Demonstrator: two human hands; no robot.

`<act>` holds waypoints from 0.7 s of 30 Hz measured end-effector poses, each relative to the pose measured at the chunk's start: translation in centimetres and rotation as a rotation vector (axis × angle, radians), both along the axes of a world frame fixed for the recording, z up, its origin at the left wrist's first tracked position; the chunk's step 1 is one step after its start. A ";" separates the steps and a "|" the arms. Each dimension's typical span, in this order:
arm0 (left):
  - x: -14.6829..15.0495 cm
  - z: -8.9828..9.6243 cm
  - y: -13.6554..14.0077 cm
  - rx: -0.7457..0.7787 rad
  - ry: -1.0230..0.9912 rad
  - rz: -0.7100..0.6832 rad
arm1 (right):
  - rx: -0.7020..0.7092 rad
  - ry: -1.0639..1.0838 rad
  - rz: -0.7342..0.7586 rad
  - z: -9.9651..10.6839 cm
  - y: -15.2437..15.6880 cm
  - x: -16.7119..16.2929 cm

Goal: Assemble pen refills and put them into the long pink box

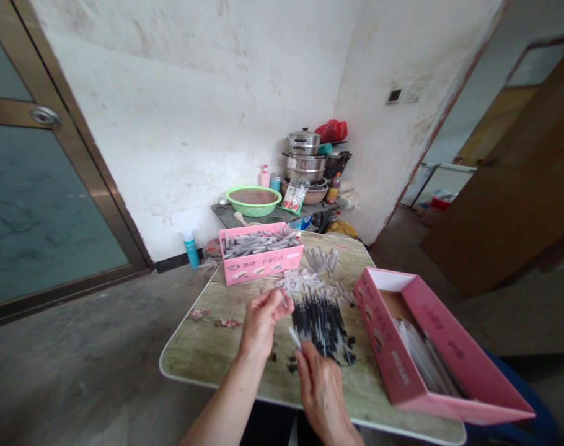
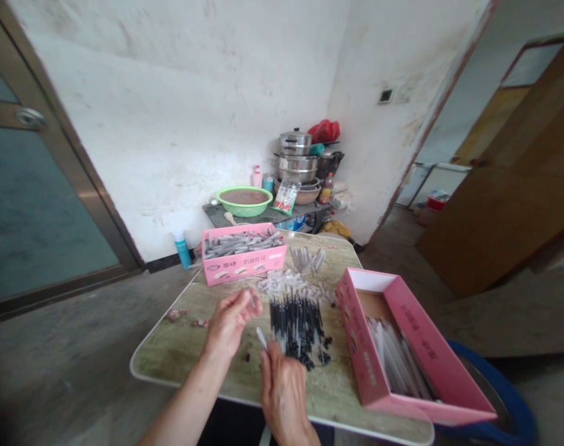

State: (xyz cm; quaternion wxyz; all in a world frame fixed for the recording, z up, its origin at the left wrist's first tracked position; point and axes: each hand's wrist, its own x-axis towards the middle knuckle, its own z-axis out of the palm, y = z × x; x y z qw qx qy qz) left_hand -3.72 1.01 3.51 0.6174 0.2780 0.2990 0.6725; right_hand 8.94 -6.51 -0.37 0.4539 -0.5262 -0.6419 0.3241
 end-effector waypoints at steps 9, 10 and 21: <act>-0.3 -4.6 5.8 -0.064 0.385 0.033 | 0.051 -0.512 -0.297 1.0 -0.3 4.5; 0.2 -5.3 6.5 -0.068 0.389 0.015 | 0.038 -0.600 -0.400 1.9 0.1 6.1; -3.6 -7.6 7.9 -0.013 0.317 0.300 | 0.036 -0.924 -0.915 5.7 3.0 16.0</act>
